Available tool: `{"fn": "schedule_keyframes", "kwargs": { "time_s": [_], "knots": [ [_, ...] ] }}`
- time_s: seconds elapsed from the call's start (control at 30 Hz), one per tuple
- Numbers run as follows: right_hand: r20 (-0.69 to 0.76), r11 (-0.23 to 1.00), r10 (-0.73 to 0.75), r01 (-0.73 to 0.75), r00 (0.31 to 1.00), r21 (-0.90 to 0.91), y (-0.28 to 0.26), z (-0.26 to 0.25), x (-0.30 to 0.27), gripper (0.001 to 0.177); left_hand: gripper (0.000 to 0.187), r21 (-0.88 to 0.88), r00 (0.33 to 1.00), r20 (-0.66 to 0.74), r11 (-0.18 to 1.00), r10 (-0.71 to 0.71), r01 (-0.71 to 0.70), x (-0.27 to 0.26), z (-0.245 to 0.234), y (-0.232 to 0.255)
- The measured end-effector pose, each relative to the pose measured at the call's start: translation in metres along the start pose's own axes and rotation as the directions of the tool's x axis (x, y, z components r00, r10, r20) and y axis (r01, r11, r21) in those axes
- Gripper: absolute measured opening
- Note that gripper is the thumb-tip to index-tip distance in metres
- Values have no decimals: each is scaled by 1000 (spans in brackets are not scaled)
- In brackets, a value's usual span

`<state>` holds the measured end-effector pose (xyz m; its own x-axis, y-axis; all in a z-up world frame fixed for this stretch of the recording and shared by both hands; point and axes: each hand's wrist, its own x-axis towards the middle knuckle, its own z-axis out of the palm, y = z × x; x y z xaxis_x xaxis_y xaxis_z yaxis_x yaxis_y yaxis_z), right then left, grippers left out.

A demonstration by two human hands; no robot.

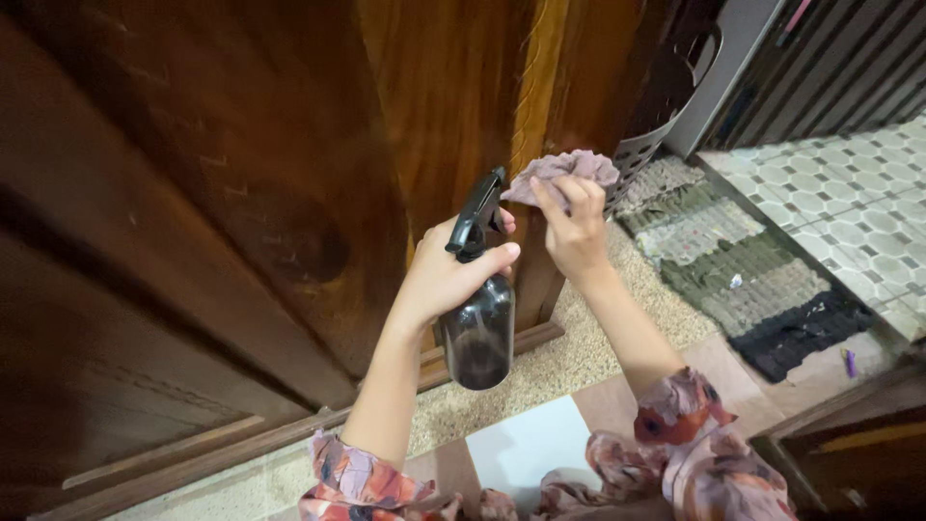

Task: The person sprays a liquid from a bottle onto a wooden door and wipes the surface with a cloth. They clean the lower section of the door, moving the cloth across the wood grain and into the carved details.

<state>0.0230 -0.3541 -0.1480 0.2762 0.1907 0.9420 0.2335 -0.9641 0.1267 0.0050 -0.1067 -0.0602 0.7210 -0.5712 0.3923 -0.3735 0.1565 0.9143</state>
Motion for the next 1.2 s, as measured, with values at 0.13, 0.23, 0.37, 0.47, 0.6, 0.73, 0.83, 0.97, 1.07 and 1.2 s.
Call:
{"fn": "schedule_keyframes", "kwargs": {
  "time_s": [0.13, 0.23, 0.37, 0.47, 0.6, 0.73, 0.83, 0.97, 1.07, 1.2],
  "knots": [
    [-78, 992, 110, -105, 991, 71, 1, 1, 14, 52, 35, 102, 1000, -7, 995, -13, 13, -21, -4, -12],
    [-148, 973, 219, -203, 965, 113, -20, 6, 29, 57, 35, 180, 1000, -27, 983, -16, 21, -31, -9, -16],
    [-163, 953, 286, -263, 944, 149, -37, 23, 6, 54, 34, 173, 999, -40, 984, -26, 33, -34, -8, -22],
    [-23, 972, 217, -214, 976, 100, -43, 35, -55, 48, 35, 139, 999, -35, 990, -33, 37, -32, -4, -28],
    [-94, 921, 339, -309, 936, 238, -36, 49, -117, 28, 35, 238, 998, -51, 971, -26, 38, -31, -5, -34],
    [-119, 777, 618, -580, 777, 246, -7, 54, -101, 27, 36, 249, 999, -32, 968, -19, 27, -35, -11, -37],
    [-126, 788, 595, -545, 794, 287, 0, 43, -67, 30, 37, 238, 996, -33, 968, -79, 84, -35, -10, -40],
    [-105, 849, 507, -476, 855, 227, -13, 44, -64, 33, 37, 225, 996, -30, 971, -80, 85, -30, -5, -47],
    [-84, 854, 497, -470, 864, 221, -27, 59, -96, 30, 39, 296, 998, -19, 953, -52, 55, -23, 2, -55],
    [-63, 855, 502, -484, 863, 184, -37, 61, -131, 28, 42, 305, 999, -25, 951, -45, 50, -18, 15, -65]
  ]
}}
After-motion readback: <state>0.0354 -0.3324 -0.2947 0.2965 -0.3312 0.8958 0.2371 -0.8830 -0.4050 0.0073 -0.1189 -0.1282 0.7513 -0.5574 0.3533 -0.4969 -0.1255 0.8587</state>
